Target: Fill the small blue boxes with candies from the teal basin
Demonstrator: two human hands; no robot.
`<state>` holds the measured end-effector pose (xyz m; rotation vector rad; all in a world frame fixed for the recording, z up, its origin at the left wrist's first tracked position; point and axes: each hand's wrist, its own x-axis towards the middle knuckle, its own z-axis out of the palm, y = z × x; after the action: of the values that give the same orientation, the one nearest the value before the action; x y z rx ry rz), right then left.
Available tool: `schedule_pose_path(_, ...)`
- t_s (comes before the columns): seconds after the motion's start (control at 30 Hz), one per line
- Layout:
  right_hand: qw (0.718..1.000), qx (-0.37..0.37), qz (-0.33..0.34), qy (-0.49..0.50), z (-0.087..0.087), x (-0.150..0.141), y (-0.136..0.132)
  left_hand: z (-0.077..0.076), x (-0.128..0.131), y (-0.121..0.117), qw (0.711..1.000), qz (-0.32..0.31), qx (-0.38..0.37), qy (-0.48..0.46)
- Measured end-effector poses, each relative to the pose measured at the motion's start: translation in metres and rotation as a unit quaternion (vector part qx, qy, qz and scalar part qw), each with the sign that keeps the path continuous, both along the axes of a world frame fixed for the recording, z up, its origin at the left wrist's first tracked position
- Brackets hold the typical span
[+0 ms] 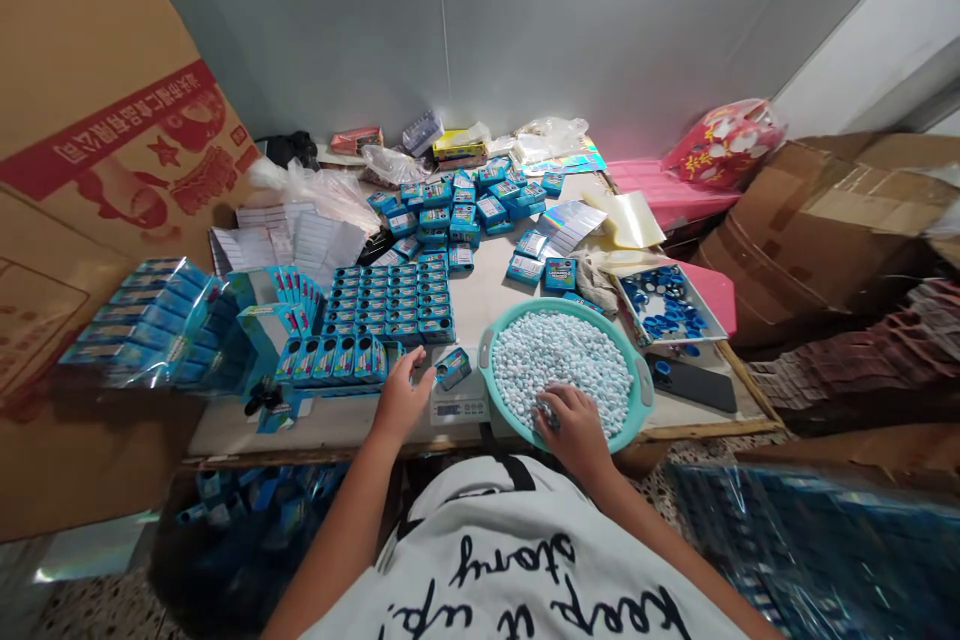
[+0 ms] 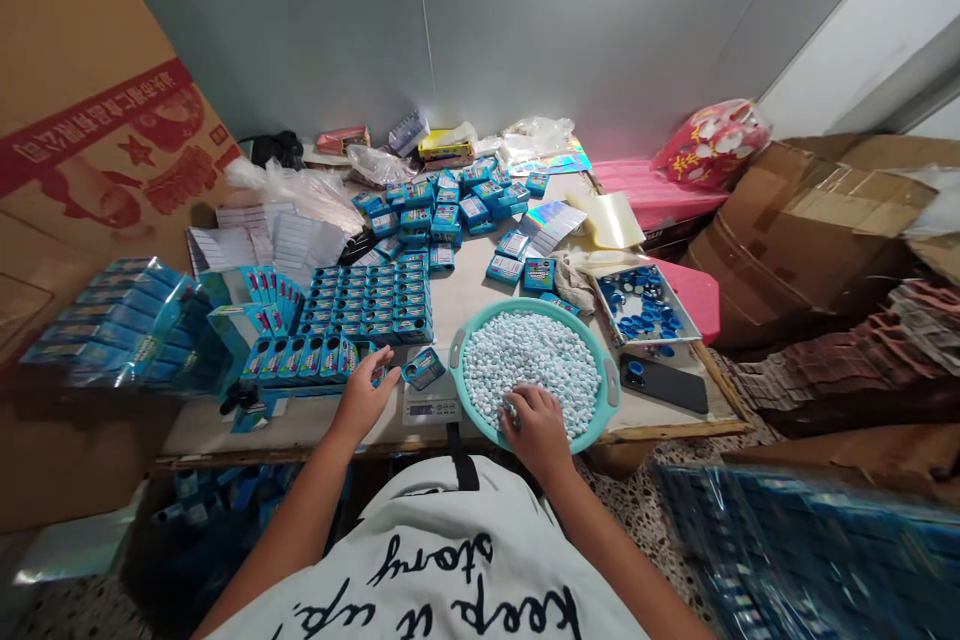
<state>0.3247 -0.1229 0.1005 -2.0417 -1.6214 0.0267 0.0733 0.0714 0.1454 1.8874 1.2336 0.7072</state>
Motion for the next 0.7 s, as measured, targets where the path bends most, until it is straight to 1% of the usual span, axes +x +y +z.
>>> schedule_pose_path(0.17, 1.000, 0.002, -0.001, -0.002, -0.001, 0.000, 0.000, -0.006, 0.001, 0.002, 1.000, -0.015, 0.007, -0.001)
schedule_pose_path(0.23, 1.000, 0.005, -0.003, -0.001, -0.001, 0.000, 0.000, -0.012, 0.000, 0.002, 1.000, -0.012, -0.004, 0.000)
schedule_pose_path(0.33, 1.000, 0.006, -0.003, 0.000, 0.000, -0.001, 0.000, -0.030, 0.002, 0.000, 0.999, 0.010, -0.051, -0.004)
schedule_pose_path(0.47, 1.000, 0.005, -0.005, 0.001, 0.001, -0.002, 0.001, -0.060, 0.015, -0.003, 0.989, 0.073, -0.129, 0.001)
schedule_pose_path(0.53, 1.000, 0.006, -0.007, 0.006, -0.001, -0.001, 0.001, -0.069, 0.023, -0.001, 0.986, 0.078, -0.144, -0.002)
schedule_pose_path(0.57, 1.000, 0.007, -0.007, 0.009, -0.002, -0.001, 0.001, -0.069, 0.027, 0.001, 0.989, 0.069, -0.133, -0.001)
schedule_pose_path(0.6, 1.000, 0.010, -0.005, 0.015, -0.003, 0.000, 0.000, -0.068, 0.031, 0.002, 0.993, 0.053, -0.105, 0.003)
schedule_pose_path(0.63, 1.000, 0.015, -0.003, 0.024, -0.004, 0.001, -0.001, -0.063, 0.035, 0.004, 0.998, 0.035, -0.060, 0.011)
schedule_pose_path(0.7, 0.998, 0.041, 0.001, 0.055, -0.004, 0.002, -0.003, -0.048, 0.045, 0.008, 0.997, -0.007, 0.063, 0.032)
